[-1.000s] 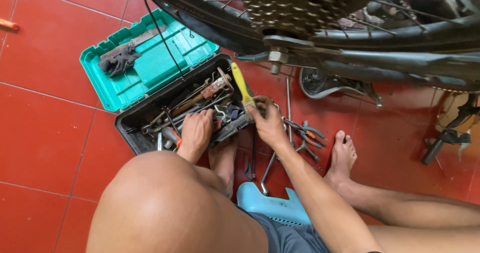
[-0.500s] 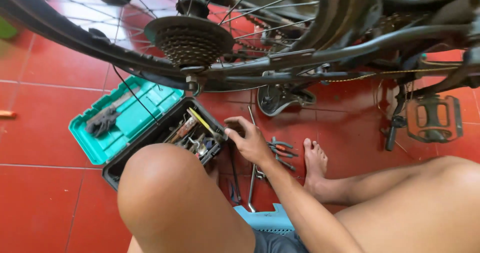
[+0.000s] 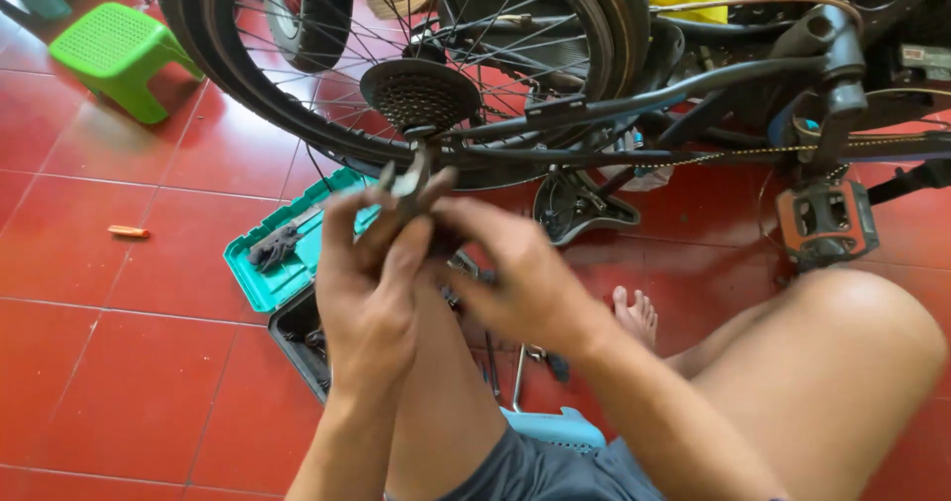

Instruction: Repairing and cleaning the rear gear assembly of a bicycle using wrenches and a cleaning brush.

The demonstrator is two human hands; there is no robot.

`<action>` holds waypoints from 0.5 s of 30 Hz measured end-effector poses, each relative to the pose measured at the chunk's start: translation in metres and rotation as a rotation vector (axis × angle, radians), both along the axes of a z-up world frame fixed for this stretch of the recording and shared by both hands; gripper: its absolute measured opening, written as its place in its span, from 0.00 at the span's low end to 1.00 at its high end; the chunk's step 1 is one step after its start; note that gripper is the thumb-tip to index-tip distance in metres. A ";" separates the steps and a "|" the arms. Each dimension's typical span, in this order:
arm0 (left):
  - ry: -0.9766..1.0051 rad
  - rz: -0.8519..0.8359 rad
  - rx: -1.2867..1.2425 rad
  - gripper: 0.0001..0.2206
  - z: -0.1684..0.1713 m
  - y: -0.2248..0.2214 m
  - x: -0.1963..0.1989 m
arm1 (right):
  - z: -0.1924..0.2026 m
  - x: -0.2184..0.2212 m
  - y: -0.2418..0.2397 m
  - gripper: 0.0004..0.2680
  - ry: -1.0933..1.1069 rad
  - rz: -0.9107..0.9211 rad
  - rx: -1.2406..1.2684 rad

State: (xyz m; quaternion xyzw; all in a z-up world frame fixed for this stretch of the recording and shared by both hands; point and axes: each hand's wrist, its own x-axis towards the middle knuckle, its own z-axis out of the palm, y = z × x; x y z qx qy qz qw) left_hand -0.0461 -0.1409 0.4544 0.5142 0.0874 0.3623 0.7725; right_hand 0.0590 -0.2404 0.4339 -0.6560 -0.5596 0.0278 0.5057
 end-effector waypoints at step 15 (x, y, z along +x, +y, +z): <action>0.283 0.282 0.168 0.08 -0.051 0.063 0.081 | 0.062 0.112 0.001 0.06 -0.331 -0.125 -0.200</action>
